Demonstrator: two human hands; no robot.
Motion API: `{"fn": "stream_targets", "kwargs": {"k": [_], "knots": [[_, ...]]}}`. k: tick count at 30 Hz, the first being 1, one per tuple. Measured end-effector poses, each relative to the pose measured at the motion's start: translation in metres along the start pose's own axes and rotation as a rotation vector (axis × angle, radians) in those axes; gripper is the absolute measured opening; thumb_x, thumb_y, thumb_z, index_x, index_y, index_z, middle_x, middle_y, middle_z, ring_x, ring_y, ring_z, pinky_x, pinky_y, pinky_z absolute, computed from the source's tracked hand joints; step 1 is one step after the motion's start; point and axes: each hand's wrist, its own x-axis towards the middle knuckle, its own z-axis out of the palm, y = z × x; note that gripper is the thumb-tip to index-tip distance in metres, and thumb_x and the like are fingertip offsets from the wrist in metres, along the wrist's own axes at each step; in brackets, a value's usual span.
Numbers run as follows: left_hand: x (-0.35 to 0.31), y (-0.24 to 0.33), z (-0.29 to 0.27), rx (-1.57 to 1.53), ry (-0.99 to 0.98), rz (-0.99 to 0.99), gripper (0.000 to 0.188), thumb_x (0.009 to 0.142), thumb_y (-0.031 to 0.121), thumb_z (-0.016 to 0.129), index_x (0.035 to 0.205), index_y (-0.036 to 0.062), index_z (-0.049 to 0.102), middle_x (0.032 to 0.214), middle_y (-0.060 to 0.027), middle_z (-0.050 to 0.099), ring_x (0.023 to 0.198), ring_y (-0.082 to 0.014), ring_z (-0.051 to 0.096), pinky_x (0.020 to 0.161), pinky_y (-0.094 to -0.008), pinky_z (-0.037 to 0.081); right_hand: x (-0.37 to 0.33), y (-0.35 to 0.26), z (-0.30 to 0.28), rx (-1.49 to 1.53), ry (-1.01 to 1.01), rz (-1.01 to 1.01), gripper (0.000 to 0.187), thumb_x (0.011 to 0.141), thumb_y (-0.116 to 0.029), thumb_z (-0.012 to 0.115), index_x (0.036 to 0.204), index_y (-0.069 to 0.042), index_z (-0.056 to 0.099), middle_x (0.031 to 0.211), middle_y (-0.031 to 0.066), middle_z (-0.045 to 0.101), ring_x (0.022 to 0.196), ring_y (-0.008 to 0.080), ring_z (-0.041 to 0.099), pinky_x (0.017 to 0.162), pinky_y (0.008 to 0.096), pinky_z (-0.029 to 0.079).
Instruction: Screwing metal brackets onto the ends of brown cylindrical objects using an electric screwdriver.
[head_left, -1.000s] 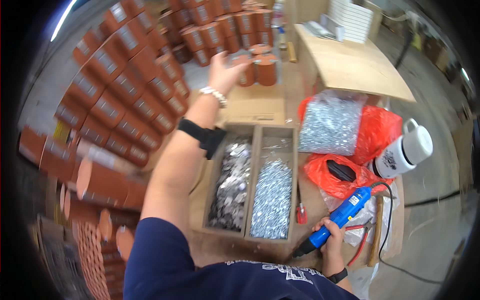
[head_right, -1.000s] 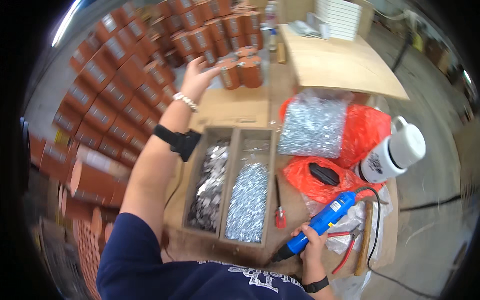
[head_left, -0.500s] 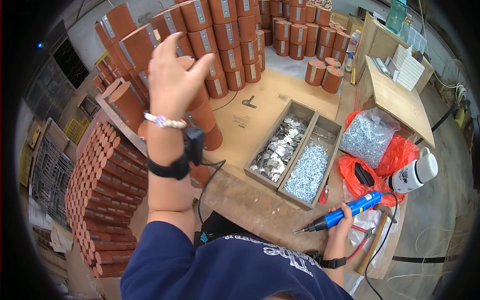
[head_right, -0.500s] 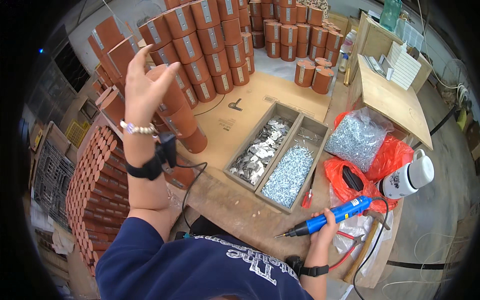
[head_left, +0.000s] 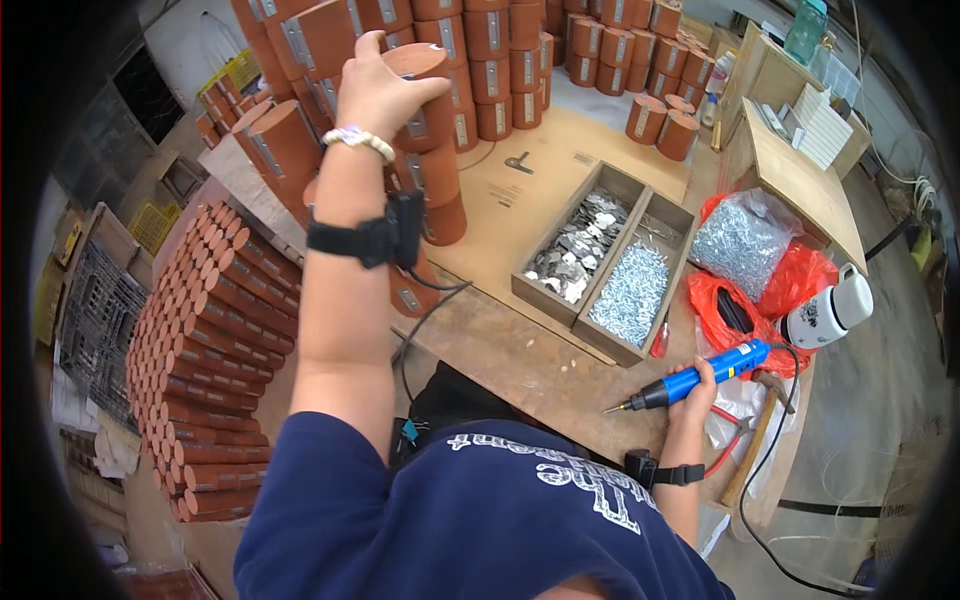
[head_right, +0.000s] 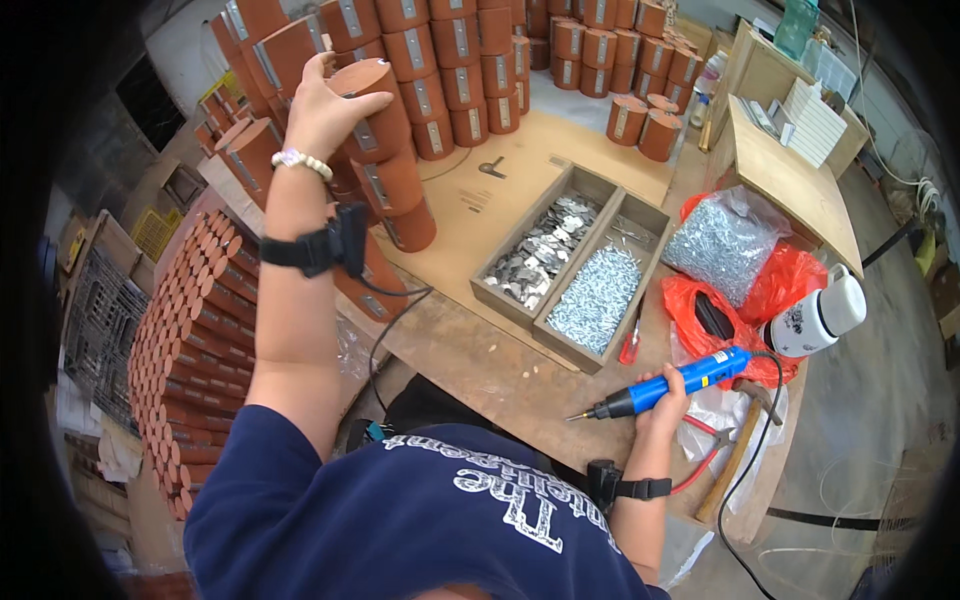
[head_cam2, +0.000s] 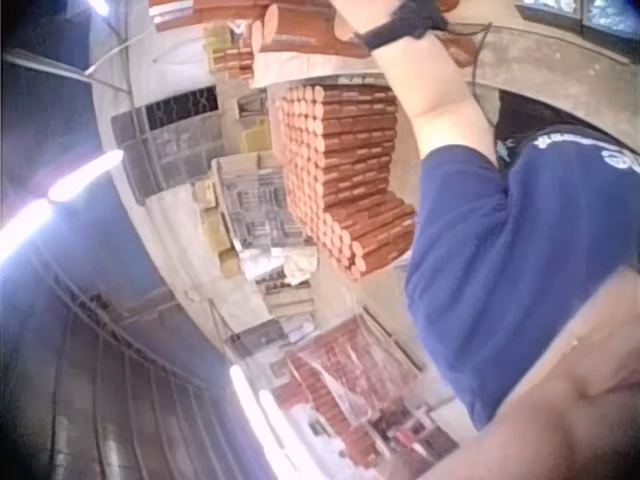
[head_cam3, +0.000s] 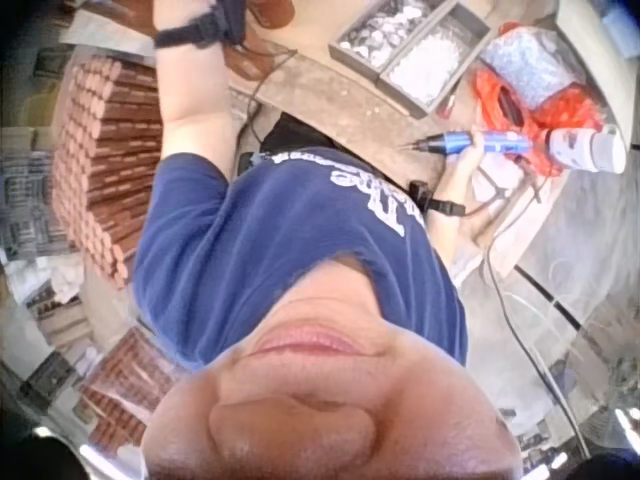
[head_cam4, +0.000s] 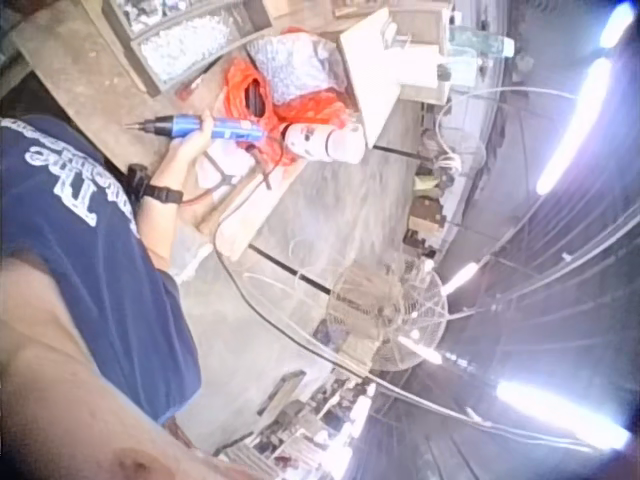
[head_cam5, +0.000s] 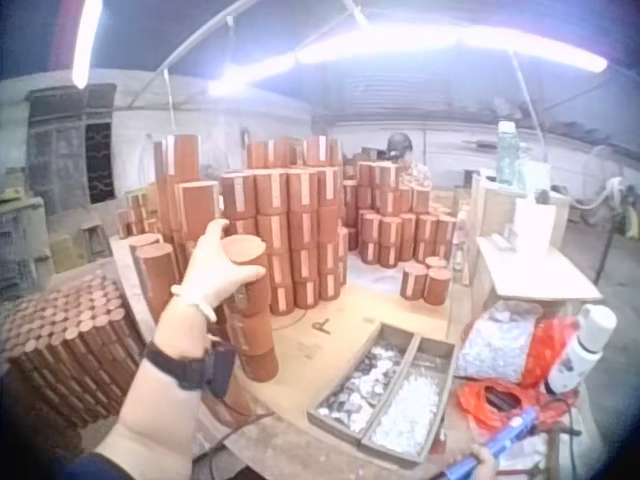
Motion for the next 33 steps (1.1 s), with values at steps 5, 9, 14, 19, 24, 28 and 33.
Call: {"fn": "stream_targets", "kwargs": {"k": [5,9,14,19,24,28,33], "knots": [[-0.054,0.061,-0.026,-0.297,0.004,0.069,0.080,0.047,0.026,0.073,0.114,-0.0009,0.038,0.102,-0.0223,0.049,0.096,-0.0327,0.050,0.082,-0.0355,0.042,0.013,0.004,-0.001,0.033,0.014,-0.035,0.022,0.068,-0.009,0.057,0.081,-0.003,0.041,0.062,0.0081,0.046,0.052,0.0217,0.051,0.050,0.0347,0.047],[-0.118,0.074,-0.022,-0.477,-0.307,0.213,0.081,0.050,0.024,0.072,0.117,-0.0005,0.034,0.106,-0.0216,0.046,0.100,-0.0329,0.047,0.086,-0.0368,0.039,0.011,0.006,0.001,0.026,0.001,-0.048,0.021,0.068,-0.010,0.058,0.080,-0.003,0.042,0.062,0.0079,0.046,0.052,0.0214,0.051,0.051,0.0346,0.047],[-0.200,0.071,0.007,-0.556,-0.583,0.182,0.082,0.051,0.022,0.075,0.119,0.0027,0.035,0.114,-0.0182,0.042,0.106,-0.0302,0.044,0.090,-0.0356,0.035,0.003,0.001,0.003,0.008,0.045,-0.075,0.020,0.067,-0.011,0.059,0.078,-0.004,0.043,0.061,0.0074,0.046,0.051,0.0215,0.050,0.050,0.0348,0.047],[-0.239,0.057,0.039,-0.616,-0.706,0.172,0.079,0.052,0.023,0.076,0.118,0.0044,0.037,0.108,-0.0182,0.042,0.101,-0.0322,0.045,0.086,-0.0374,0.039,0.004,0.005,-0.009,-0.043,0.046,-0.047,0.022,0.068,-0.016,0.059,0.081,-0.006,0.044,0.062,0.0055,0.045,0.053,0.0196,0.051,0.050,0.0324,0.047],[-0.254,0.058,0.044,-0.479,-0.706,0.307,0.076,0.050,0.022,0.077,0.114,0.0047,0.040,0.103,-0.0168,0.040,0.095,-0.0326,0.046,0.080,-0.0378,0.042,0.002,0.002,-0.006,0.006,0.030,-0.021,0.016,0.068,-0.013,0.060,0.074,-0.007,0.046,0.061,0.0056,0.047,0.053,0.0196,0.051,0.051,0.0332,0.046],[-0.247,0.055,0.037,-0.489,-0.793,0.331,0.075,0.049,0.020,0.076,0.114,0.0044,0.040,0.104,-0.0172,0.040,0.096,-0.0330,0.045,0.080,-0.0378,0.042,0.000,-0.005,0.007,0.050,0.017,-0.006,0.023,0.067,-0.010,0.061,0.080,-0.004,0.043,0.064,0.0081,0.049,0.055,0.0225,0.054,0.052,0.0353,0.047],[-0.251,0.051,0.047,-0.564,-0.782,0.430,0.080,0.050,0.015,0.076,0.118,0.0041,0.035,0.106,-0.0179,0.040,0.097,-0.0332,0.045,0.080,-0.0373,0.041,-0.018,-0.025,0.018,-0.065,0.012,-0.122,0.021,0.069,-0.011,0.058,0.083,-0.002,0.045,0.065,0.0089,0.051,0.056,0.0216,0.053,0.055,0.0359,0.048]]}}
